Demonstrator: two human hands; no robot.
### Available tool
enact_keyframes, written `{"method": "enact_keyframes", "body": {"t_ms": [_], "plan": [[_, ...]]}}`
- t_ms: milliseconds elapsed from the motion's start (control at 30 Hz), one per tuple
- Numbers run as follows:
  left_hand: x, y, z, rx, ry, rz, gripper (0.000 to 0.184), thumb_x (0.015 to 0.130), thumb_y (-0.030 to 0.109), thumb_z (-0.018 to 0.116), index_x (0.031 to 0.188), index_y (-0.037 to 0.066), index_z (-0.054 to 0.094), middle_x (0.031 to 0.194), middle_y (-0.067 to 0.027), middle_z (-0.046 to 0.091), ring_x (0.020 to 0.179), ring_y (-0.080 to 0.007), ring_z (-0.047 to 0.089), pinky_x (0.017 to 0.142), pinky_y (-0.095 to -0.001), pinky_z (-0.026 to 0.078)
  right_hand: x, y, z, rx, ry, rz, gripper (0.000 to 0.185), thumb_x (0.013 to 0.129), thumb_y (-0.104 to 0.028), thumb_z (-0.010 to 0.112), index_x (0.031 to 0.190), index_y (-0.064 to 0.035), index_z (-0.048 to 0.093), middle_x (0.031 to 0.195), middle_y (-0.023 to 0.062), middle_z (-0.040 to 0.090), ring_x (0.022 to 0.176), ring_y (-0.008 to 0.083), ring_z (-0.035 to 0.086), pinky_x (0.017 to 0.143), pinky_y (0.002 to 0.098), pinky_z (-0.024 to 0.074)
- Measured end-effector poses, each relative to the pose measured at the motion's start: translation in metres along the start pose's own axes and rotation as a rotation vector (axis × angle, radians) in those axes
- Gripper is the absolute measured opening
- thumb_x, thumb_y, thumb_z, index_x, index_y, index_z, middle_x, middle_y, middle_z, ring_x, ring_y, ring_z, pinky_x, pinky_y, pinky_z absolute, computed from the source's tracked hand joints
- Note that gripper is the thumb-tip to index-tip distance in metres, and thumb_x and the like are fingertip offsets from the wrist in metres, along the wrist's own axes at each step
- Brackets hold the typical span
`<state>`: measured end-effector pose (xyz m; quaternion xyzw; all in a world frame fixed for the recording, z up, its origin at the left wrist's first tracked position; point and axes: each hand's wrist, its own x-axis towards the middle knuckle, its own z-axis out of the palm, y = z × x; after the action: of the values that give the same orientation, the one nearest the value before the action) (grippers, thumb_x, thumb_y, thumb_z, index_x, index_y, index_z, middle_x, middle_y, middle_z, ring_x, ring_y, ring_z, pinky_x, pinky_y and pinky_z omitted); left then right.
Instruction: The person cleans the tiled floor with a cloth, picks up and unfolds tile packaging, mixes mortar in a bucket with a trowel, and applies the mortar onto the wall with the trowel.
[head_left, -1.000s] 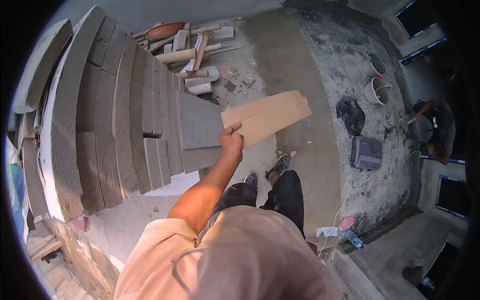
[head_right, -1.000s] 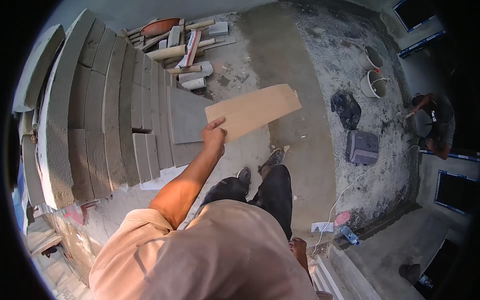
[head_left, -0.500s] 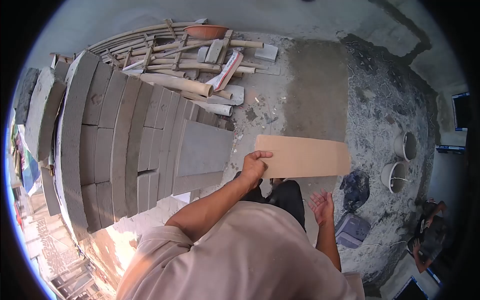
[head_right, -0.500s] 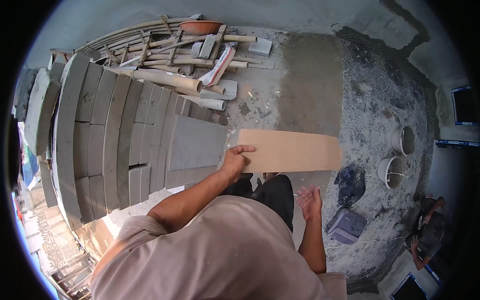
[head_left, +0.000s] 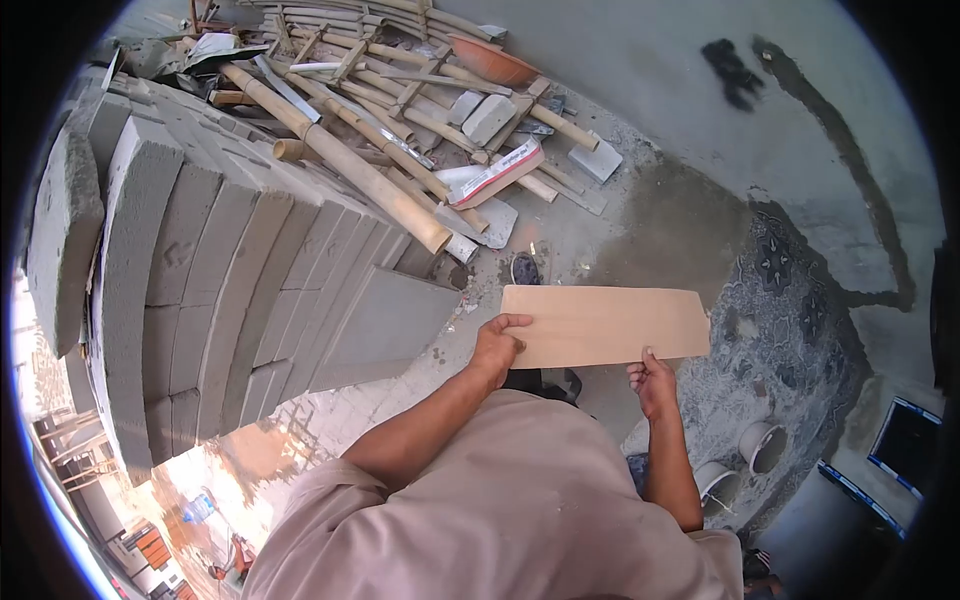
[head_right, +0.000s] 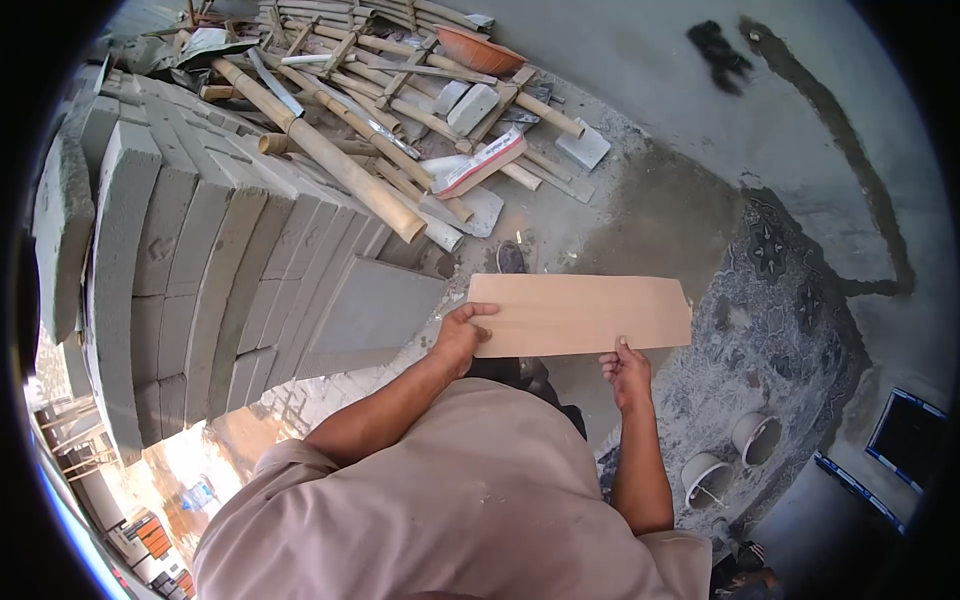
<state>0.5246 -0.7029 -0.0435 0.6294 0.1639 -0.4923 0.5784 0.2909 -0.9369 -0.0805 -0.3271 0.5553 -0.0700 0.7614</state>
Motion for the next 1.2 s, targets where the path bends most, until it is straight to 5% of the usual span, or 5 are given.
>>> {"method": "enact_keyframes", "body": {"t_ms": [167, 400, 633, 900, 1200], "plan": [[0.088, 0.079, -0.007, 0.052, 0.145, 0.121, 0.05, 0.07, -0.019, 0.047, 0.111, 0.003, 0.068, 0.107, -0.0136, 0.068, 0.092, -0.0238, 0.066, 0.085, -0.0327, 0.055, 0.063, -0.064, 0.032, -0.811, 0.028, 0.095, 0.025, 0.098, -0.029, 0.064, 0.094, -0.0039, 0.066, 0.075, 0.0071, 0.068, 0.058, 0.013, 0.061, 0.052, 0.0272, 0.0491], [0.148, 0.13, -0.033, 0.663, 0.379, 0.485, 0.063, 0.067, -0.017, 0.044, 0.125, 0.0, 0.063, 0.128, -0.0162, 0.064, 0.124, -0.0258, 0.057, 0.109, -0.0328, 0.042, 0.22, -0.158, 0.095, -0.725, 0.075, -0.022, 0.017, 0.095, -0.02, 0.063, 0.104, -0.0046, 0.064, 0.081, 0.0058, 0.068, 0.064, 0.0138, 0.063, 0.057, 0.0278, 0.0512], [0.148, 0.134, -0.018, 0.17, 0.479, 0.197, 0.067, 0.069, -0.015, 0.045, 0.132, -0.001, 0.06, 0.136, -0.021, 0.056, 0.135, -0.0311, 0.049, 0.115, -0.0362, 0.035, 0.442, -0.171, 0.258, -0.911, -0.248, 0.018, 0.02, 0.095, -0.02, 0.063, 0.109, -0.005, 0.065, 0.085, 0.0049, 0.068, 0.067, 0.0118, 0.062, 0.06, 0.0274, 0.0507], [0.153, 0.115, 0.039, 0.114, 0.778, 0.02, 0.068, 0.07, -0.014, 0.043, 0.133, 0.002, 0.062, 0.133, -0.0197, 0.056, 0.129, -0.0294, 0.053, 0.114, -0.0366, 0.037, 0.613, -0.117, 0.417, -1.585, -0.24, -0.415, 0.071, 0.084, -0.028, 0.073, 0.146, -0.0068, 0.046, 0.13, 0.027, 0.061, 0.127, 0.0345, 0.057, 0.104, 0.0407, 0.0476], [0.183, 0.137, 0.059, 0.107, 0.718, -0.038, 0.045, 0.089, 0.025, 0.073, 0.125, -0.001, 0.066, 0.129, -0.0237, 0.061, 0.125, -0.0314, 0.058, 0.109, -0.0385, 0.042, 0.497, -0.191, 0.372, -1.094, -0.476, 0.044, 0.055, 0.082, 0.002, 0.057, 0.136, 0.0001, 0.052, 0.115, 0.0159, 0.067, 0.094, 0.0256, 0.07, 0.067, 0.0386, 0.0594]]}}
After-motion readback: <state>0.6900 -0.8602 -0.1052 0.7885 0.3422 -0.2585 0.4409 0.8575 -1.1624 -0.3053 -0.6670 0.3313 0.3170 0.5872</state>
